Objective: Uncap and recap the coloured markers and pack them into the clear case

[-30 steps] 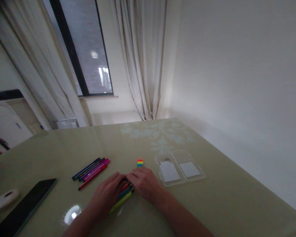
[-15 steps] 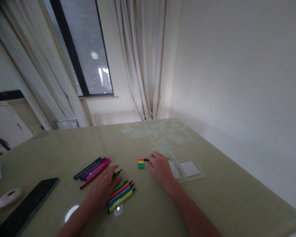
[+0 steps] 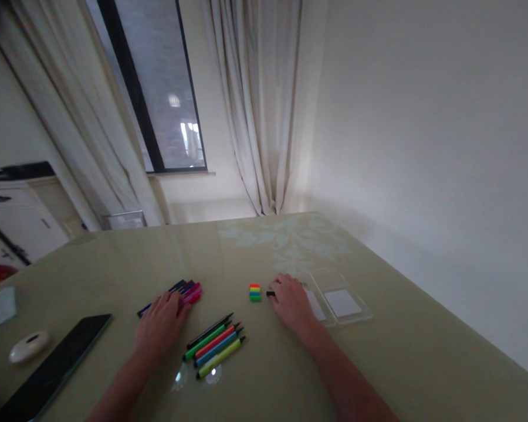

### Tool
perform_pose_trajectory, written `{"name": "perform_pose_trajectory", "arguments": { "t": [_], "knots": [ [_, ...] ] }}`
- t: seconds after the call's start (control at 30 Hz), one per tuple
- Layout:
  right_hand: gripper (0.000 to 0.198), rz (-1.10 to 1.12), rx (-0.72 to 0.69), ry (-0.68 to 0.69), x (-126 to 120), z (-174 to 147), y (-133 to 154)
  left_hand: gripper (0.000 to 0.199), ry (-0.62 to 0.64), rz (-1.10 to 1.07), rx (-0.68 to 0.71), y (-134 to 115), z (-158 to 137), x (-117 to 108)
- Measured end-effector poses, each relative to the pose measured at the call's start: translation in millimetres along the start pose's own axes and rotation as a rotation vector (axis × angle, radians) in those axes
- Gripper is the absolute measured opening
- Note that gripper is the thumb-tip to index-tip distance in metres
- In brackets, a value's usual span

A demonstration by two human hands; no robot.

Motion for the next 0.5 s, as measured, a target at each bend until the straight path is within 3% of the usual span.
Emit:
{"name": "perform_pose_trajectory", "arguments": {
  "t": [0.17,0.3,0.4,0.5],
  "knots": [
    [0.019,0.125,-0.109,-0.07,-4.5,-4.6,25.2,0.026,-0.017,-0.093,0.093,-20.4,1.9,1.8],
    [0.038,0.21,-0.311,-0.126,-5.9,-16.2,57.8,0.022,0.024,-0.341,0.307,-66.5,-11.3,2.7],
    [0.022,0.201,-0.469,-0.166,-5.4,-27.5,79.0,0.02,-0.006,-0.386,0.483,-100.2,-30.1,-1.6],
    [0.016,0.154,-0.554,-0.209,-7.0,-35.0,88.9,0.021,-0.035,-0.329,0.526,-112.3,-40.5,-5.5]
  ]
}}
Point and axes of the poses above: each hand's wrist, its own z-axis towards the middle knuckle, its own x-axis out of the palm, y = z × x, the point moved 8 cm from there along z, towards the middle knuckle, and after that the axes turned 2 degrees about x, right-handed, at the moved point
